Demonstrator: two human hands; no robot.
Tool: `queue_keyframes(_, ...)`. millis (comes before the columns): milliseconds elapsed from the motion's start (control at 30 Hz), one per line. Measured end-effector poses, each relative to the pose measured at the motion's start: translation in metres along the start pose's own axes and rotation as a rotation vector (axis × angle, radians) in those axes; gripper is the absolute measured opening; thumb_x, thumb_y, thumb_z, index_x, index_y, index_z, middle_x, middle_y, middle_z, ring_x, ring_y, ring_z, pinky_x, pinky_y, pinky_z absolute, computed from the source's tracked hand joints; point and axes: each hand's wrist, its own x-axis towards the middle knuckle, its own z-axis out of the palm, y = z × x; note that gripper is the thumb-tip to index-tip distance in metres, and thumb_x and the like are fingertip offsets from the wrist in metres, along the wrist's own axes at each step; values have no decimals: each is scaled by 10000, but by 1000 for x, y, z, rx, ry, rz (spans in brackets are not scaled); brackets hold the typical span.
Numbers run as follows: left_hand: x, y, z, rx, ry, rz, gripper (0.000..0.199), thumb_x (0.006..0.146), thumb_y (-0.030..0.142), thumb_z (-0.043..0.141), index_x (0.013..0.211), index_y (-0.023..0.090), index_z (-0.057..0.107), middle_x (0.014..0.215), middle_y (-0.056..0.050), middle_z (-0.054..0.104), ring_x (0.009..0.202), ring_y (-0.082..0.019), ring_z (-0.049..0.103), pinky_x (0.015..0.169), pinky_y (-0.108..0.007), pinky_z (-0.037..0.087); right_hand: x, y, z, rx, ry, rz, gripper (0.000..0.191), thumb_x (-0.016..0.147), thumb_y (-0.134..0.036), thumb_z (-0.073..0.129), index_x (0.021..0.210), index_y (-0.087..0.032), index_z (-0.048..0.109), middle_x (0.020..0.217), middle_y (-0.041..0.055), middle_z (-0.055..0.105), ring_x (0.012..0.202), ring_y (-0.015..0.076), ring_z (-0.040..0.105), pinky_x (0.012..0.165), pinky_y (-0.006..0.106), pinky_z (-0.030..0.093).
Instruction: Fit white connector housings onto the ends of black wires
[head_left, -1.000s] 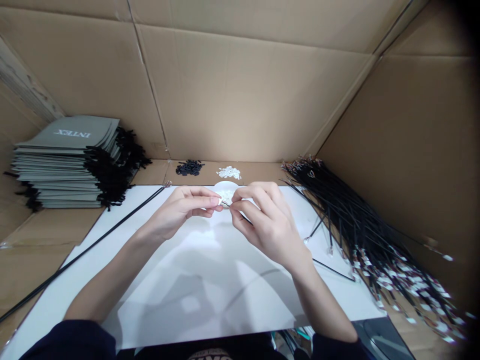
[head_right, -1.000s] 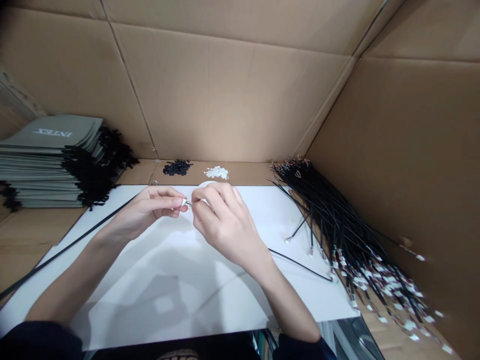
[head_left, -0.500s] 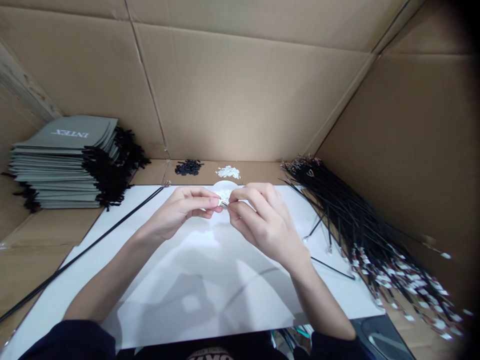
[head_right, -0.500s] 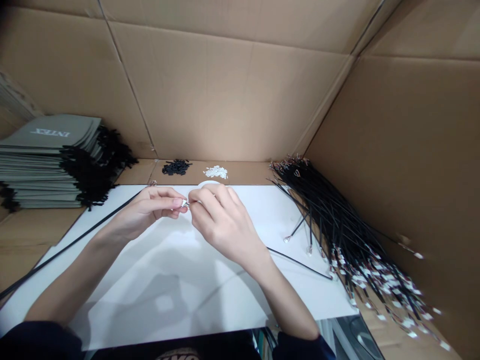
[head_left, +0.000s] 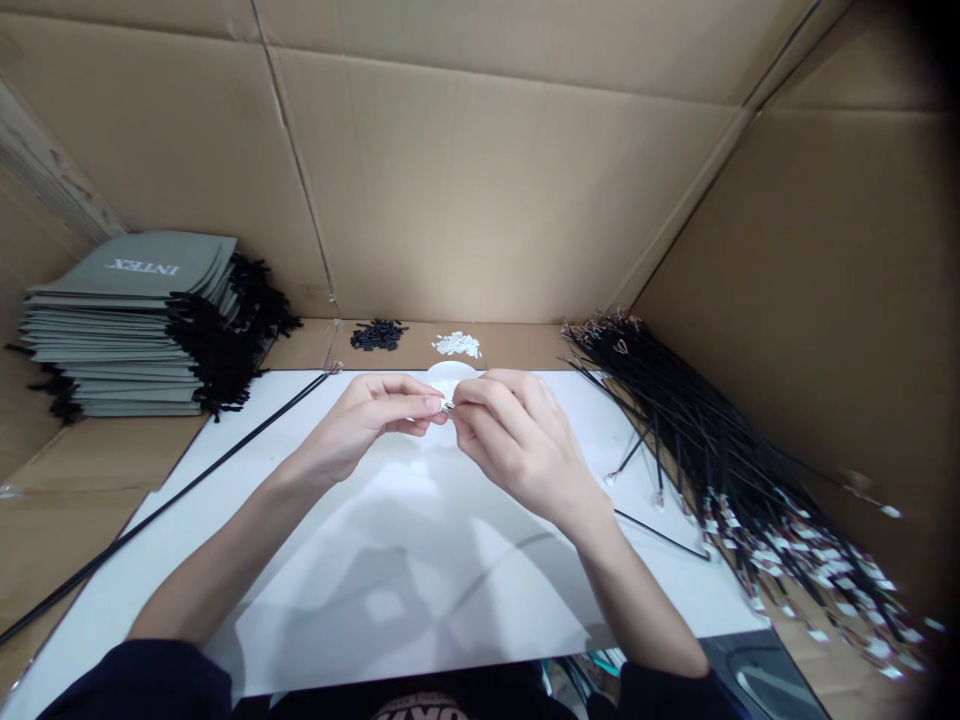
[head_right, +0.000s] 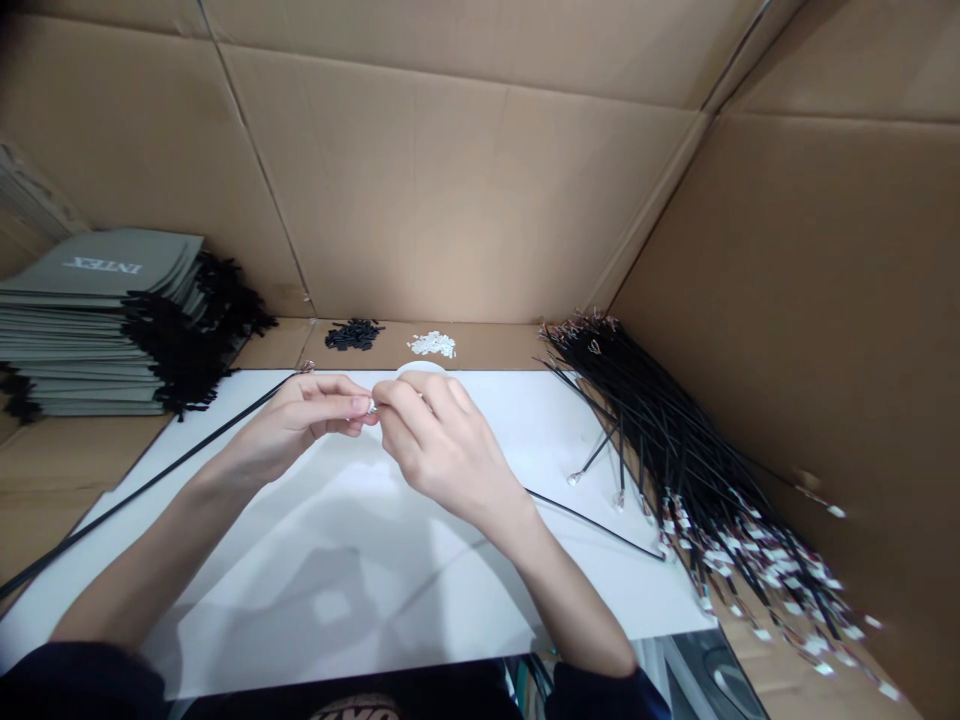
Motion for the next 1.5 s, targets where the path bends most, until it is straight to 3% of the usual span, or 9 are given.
queue_keyframes(600, -4, 1, 4, 61, 36, 101, 95, 799, 281, 783, 749, 201, 768, 841, -37, 743, 765, -143, 643, 728, -244, 527, -4, 6, 15, 149, 73, 27, 151, 938, -29, 541, 969, -169, 589, 969, 81, 695, 952, 218, 572, 816, 348, 465)
queue_keyframes(767, 0, 3, -4, 128, 27, 145, 205, 821, 365, 776, 955, 210, 772, 960, -59, 756, 903, -198, 681, 841, -304, 542, -2, 16, 8, 260, 52, 144, 81, 963, -118, 558, 941, -193, 581, 979, 76, 652, 914, 215, 579, 808, 378, 464)
queue_keyframes(1000, -8, 9, -6, 465, 159, 504, 110, 872, 322, 728, 885, 217, 759, 1119, -50, 705, 1078, -220, 636, 1013, -341, 448, -4, 20, 5, 316, 50, 265, 69, 957, -132, 587, 964, -200, 580, 1006, 71, 619, 968, 214, 561, 845, 379, 447)
queue_keyframes(1233, -7, -1, 7, 852, 351, 925, 58, 870, 224, 705, 850, 259, 747, 968, -26, 748, 942, -218, 656, 895, -376, 507, -2, 15, 3, 463, 32, 338, 60, 967, -151, 556, 949, -202, 582, 1005, 69, 589, 928, 192, 582, 788, 348, 501)
queue_keyframes(1433, 2, -16, -2, 1085, 387, 1182, 178, 833, 180, 725, 879, 348, 762, 919, 18, 773, 895, -212, 679, 887, -365, 512, -3, 12, 5, 758, 12, 461, 57, 978, -183, 549, 948, -201, 594, 965, 45, 603, 859, 152, 596, 668, 267, 542)
queue_keyframes(1500, 3, -17, -4, 1093, 388, 1205, 196, 820, 181, 741, 878, 368, 764, 896, 26, 775, 866, -206, 684, 895, -362, 504, -3, 11, 6, 797, 6, 479, 47, 975, -187, 556, 956, -199, 598, 961, 42, 609, 850, 146, 595, 661, 257, 542)
